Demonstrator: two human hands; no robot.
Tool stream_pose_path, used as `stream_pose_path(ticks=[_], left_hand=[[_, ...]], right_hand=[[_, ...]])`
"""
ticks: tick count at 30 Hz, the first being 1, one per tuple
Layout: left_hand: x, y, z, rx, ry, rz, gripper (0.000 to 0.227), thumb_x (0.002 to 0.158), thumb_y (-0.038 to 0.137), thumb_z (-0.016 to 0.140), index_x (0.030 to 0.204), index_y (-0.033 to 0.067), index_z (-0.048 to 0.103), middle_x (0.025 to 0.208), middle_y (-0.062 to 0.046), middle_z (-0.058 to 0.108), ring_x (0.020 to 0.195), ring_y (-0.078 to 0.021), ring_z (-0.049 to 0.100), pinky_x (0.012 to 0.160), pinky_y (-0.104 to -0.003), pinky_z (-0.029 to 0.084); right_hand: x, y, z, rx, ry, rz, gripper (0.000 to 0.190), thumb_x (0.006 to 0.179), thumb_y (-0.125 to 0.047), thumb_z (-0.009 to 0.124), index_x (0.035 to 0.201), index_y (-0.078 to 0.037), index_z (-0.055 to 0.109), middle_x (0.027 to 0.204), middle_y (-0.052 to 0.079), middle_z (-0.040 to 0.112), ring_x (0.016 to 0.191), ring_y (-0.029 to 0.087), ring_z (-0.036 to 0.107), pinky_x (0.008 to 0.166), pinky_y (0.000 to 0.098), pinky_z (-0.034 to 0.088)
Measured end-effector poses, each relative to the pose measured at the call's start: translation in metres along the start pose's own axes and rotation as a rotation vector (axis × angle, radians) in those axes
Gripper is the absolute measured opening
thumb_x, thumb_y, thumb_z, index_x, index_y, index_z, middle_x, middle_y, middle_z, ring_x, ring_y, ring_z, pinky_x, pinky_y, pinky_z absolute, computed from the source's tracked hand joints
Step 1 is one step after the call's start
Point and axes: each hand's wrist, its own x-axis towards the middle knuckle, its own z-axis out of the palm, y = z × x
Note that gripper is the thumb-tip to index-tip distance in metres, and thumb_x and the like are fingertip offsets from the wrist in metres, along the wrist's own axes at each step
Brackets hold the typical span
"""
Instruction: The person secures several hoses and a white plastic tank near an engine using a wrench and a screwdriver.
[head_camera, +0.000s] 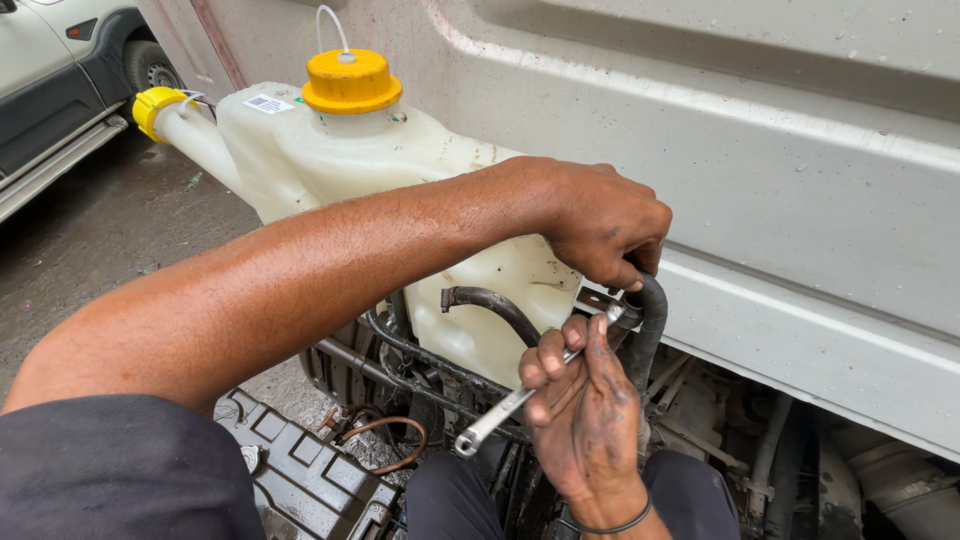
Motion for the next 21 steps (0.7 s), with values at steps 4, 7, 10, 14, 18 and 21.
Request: stream_pose_path(ticks=[4, 7, 10, 14, 18, 21], left_hand=[[0.002, 0.000, 0.001, 0.004, -0.020, -0.029, 0.031, 0.086, 0.028, 0.072, 0.114, 0.0141, 0.076, 0.104, -0.004, 0.079, 0.097, -0.0185, 0.076, 0.090, -0.039, 0.058], [0.001, 0.000, 0.001, -0.001, -0.019, -0.035, 0.032, 0.085, 0.028, 0.073, 0.113, 0.0138, 0.076, 0.104, -0.004, 0.079, 0.097, -0.0183, 0.076, 0.091, -0.039, 0.058], [0.002, 0.000, 0.000, 0.005, -0.026, -0.040, 0.032, 0.085, 0.028, 0.073, 0.113, 0.0142, 0.076, 0.103, -0.003, 0.079, 0.097, -0.0179, 0.076, 0.091, -0.039, 0.058], [0.003, 0.001, 0.001, 0.017, -0.032, -0.034, 0.031, 0.086, 0.028, 0.073, 0.113, 0.0142, 0.076, 0.102, -0.003, 0.079, 0.097, -0.0174, 0.076, 0.092, -0.039, 0.057], [0.002, 0.001, 0.000, -0.008, -0.021, -0.040, 0.031, 0.085, 0.027, 0.073, 0.112, 0.0141, 0.076, 0.103, -0.003, 0.079, 0.097, -0.0172, 0.076, 0.090, -0.038, 0.058], [0.004, 0.001, 0.001, 0.001, -0.033, -0.018, 0.029, 0.085, 0.026, 0.073, 0.111, 0.0142, 0.077, 0.104, -0.003, 0.079, 0.096, -0.0167, 0.076, 0.090, -0.038, 0.059]], right_hand=[[0.006, 0.007, 0.000, -0.242, -0.030, -0.097, 0.039, 0.112, -0.040, 0.036, 0.098, -0.006, 0.049, 0.074, 0.013, 0.060, 0.072, 0.030, 0.071, 0.046, 0.0328, 0.057], [0.020, 0.015, -0.001, -0.352, -0.062, -0.143, 0.038, 0.110, -0.040, 0.037, 0.099, -0.006, 0.048, 0.075, 0.015, 0.061, 0.075, 0.032, 0.073, 0.051, 0.0370, 0.059], [0.030, 0.022, -0.001, -0.426, -0.036, -0.211, 0.039, 0.110, -0.040, 0.037, 0.099, -0.005, 0.048, 0.075, 0.015, 0.061, 0.074, 0.033, 0.074, 0.050, 0.0382, 0.060], [0.026, 0.022, 0.003, -0.451, 0.072, -0.221, 0.039, 0.109, -0.039, 0.038, 0.101, -0.002, 0.047, 0.078, 0.015, 0.062, 0.076, 0.033, 0.074, 0.055, 0.0397, 0.062], [0.022, 0.016, 0.012, -0.396, 0.065, -0.152, 0.038, 0.109, -0.038, 0.038, 0.106, -0.001, 0.048, 0.080, 0.015, 0.062, 0.076, 0.032, 0.073, 0.057, 0.0390, 0.061], [0.022, 0.012, 0.020, -0.367, 0.057, -0.149, 0.036, 0.108, -0.037, 0.038, 0.106, -0.002, 0.047, 0.077, 0.015, 0.061, 0.074, 0.032, 0.073, 0.055, 0.0381, 0.061]])
